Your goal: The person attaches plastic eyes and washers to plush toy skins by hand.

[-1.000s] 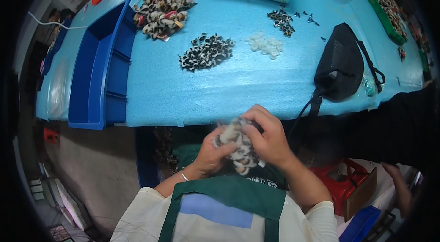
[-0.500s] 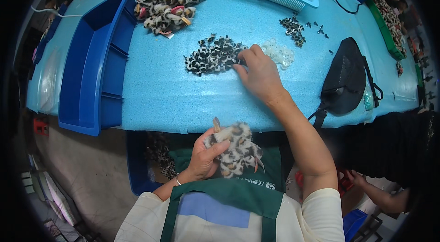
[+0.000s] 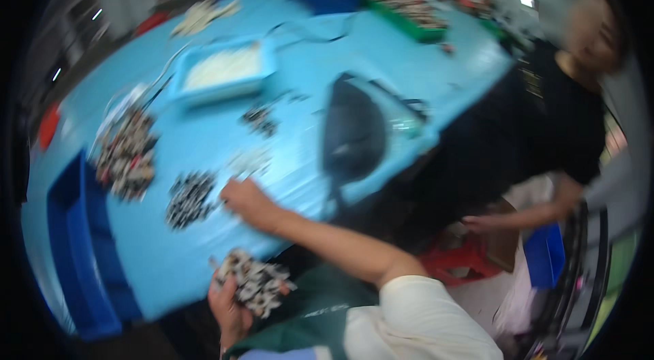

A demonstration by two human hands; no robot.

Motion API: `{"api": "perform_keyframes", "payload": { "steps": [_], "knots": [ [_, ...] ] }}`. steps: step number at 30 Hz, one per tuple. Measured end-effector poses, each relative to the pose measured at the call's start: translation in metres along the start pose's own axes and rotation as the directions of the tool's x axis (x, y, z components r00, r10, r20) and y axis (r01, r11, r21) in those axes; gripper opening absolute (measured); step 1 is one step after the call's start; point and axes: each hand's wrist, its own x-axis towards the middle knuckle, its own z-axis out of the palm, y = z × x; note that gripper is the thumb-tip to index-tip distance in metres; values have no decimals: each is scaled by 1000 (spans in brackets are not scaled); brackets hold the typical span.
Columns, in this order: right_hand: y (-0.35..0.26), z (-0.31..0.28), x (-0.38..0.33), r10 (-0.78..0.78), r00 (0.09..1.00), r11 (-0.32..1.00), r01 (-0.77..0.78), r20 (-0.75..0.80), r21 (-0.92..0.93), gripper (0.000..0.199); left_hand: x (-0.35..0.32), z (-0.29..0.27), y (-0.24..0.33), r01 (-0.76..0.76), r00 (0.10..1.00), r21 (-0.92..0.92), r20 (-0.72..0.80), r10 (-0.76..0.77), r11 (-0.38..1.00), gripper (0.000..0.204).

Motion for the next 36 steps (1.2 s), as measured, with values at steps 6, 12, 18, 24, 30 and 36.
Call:
{"api": "perform_keyframes", "payload": {
  "steps": [6,12,18,24,30,36],
  "knots": [
    [-40,-80,-46,170,985,678,-132,20,723,10,14,14,-2,3,995,132,95,-15,991,45],
    [-64,-85,-99,321,940,386,-238,111,891,12,14,35,-9,167,978,115,105,-179,979,30],
    [-74,-65,-111,396,895,325,-347,206,880,11,5,30,-9,283,936,12,214,-279,959,34],
    [-66,-61,-120,473,860,174,-306,193,936,11,4,42,-24,259,965,-44,67,-255,965,37],
    [-66,-62,-124,479,861,188,-295,175,937,12,2,45,-31,170,982,142,58,-179,975,29],
    [-72,-68,-123,449,889,391,-288,93,874,12,4,48,-32,163,985,118,41,-168,980,25]
  ]
}}
